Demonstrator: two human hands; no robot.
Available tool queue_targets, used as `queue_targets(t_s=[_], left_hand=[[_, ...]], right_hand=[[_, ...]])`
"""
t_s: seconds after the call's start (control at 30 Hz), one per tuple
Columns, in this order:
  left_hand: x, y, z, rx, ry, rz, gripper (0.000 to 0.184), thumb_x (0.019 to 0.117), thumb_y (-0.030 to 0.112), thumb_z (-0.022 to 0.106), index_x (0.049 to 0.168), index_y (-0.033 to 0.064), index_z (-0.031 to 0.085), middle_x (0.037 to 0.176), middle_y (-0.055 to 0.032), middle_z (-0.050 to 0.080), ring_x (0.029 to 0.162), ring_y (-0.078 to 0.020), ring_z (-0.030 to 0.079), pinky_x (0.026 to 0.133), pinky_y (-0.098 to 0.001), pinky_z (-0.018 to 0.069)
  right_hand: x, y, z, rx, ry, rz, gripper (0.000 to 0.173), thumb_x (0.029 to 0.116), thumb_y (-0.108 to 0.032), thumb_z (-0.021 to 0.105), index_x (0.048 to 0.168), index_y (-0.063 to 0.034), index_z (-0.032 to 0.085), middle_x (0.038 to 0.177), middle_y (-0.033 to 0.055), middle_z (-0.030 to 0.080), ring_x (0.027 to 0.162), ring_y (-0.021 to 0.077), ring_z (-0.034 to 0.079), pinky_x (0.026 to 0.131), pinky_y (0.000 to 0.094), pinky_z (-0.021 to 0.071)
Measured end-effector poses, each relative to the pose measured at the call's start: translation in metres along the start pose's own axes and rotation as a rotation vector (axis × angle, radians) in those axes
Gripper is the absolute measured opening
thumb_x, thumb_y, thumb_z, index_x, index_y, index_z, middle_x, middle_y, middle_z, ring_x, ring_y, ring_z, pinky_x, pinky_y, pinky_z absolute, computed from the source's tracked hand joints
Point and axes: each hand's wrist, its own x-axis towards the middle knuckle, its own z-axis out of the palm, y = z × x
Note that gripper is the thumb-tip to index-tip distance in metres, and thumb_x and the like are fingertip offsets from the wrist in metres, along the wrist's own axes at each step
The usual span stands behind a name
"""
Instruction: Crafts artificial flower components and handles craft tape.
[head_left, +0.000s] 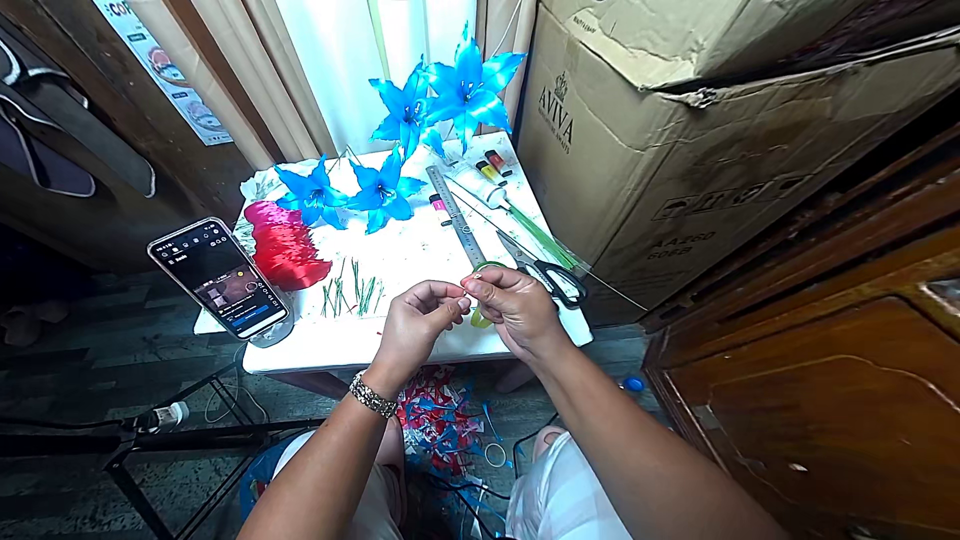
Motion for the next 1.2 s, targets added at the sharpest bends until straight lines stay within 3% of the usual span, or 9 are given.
queue_targets(t_s=[0.23,0.47,0.67,0.73,0.93,1.2], left_hand=[[-0.002,0.001,0.003,0.074,0.067,0.025,0.008,0.0952,0.000,0.066,0.101,0.0031,0.071,0.080,-0.0004,0.070,0.069,-0.0060,0.066,0.068,-0.0209,0.0562],[-0.003,0.001,0.005,0.142,0.111,0.053,0.007,0.0947,0.001,0.068,0.101,0.0030,0.071,0.080,0.0003,0.071,0.068,-0.0046,0.065,0.067,-0.0202,0.0562],[-0.003,-0.007,0.008,0.549,0.190,0.364,0.009,0.0934,0.005,0.068,0.098,-0.0015,0.072,0.082,-0.0039,0.068,0.068,-0.0013,0.060,0.065,-0.0155,0.0513],[-0.003,-0.009,0.010,0.572,0.197,0.397,0.009,0.0934,0.005,0.066,0.095,-0.0015,0.073,0.080,-0.0042,0.068,0.068,-0.0008,0.061,0.065,-0.0147,0.0514],[-0.006,-0.004,0.020,0.196,0.231,0.078,0.008,0.0960,0.002,0.064,0.094,0.0025,0.071,0.074,0.0016,0.067,0.063,-0.0012,0.060,0.061,-0.0171,0.0514],[-0.001,-0.004,0.014,-0.011,0.230,-0.052,0.011,0.1004,0.005,0.060,0.095,0.0029,0.070,0.076,-0.0017,0.068,0.061,-0.0048,0.060,0.059,-0.0185,0.0511]], right_hand=[[0.000,0.002,0.007,0.005,0.098,0.076,0.011,0.0953,-0.004,0.069,0.088,-0.0109,0.074,0.072,-0.0067,0.065,0.048,-0.0043,0.041,0.044,0.0112,0.0339],[0.000,0.007,0.008,0.024,0.079,0.072,0.013,0.0954,-0.002,0.067,0.087,-0.0111,0.071,0.071,-0.0065,0.063,0.048,-0.0036,0.042,0.045,0.0115,0.0354],[0.002,0.008,0.009,0.012,0.077,0.080,0.014,0.0952,-0.004,0.068,0.085,-0.0125,0.066,0.069,-0.0065,0.061,0.045,-0.0033,0.039,0.043,0.0118,0.0325],[0.002,0.009,0.010,0.024,0.087,0.078,0.014,0.0950,-0.003,0.068,0.085,-0.0122,0.065,0.070,-0.0057,0.063,0.045,-0.0033,0.040,0.043,0.0119,0.0335],[0.001,0.011,0.012,0.066,0.094,0.078,0.015,0.0958,-0.002,0.067,0.085,-0.0118,0.066,0.069,-0.0058,0.062,0.046,-0.0034,0.042,0.044,0.0120,0.0354],[-0.001,0.012,0.010,0.163,0.018,0.129,0.018,0.0996,0.001,0.054,0.096,-0.0081,0.069,0.071,-0.0042,0.061,0.049,-0.0028,0.043,0.046,0.0118,0.0363]])
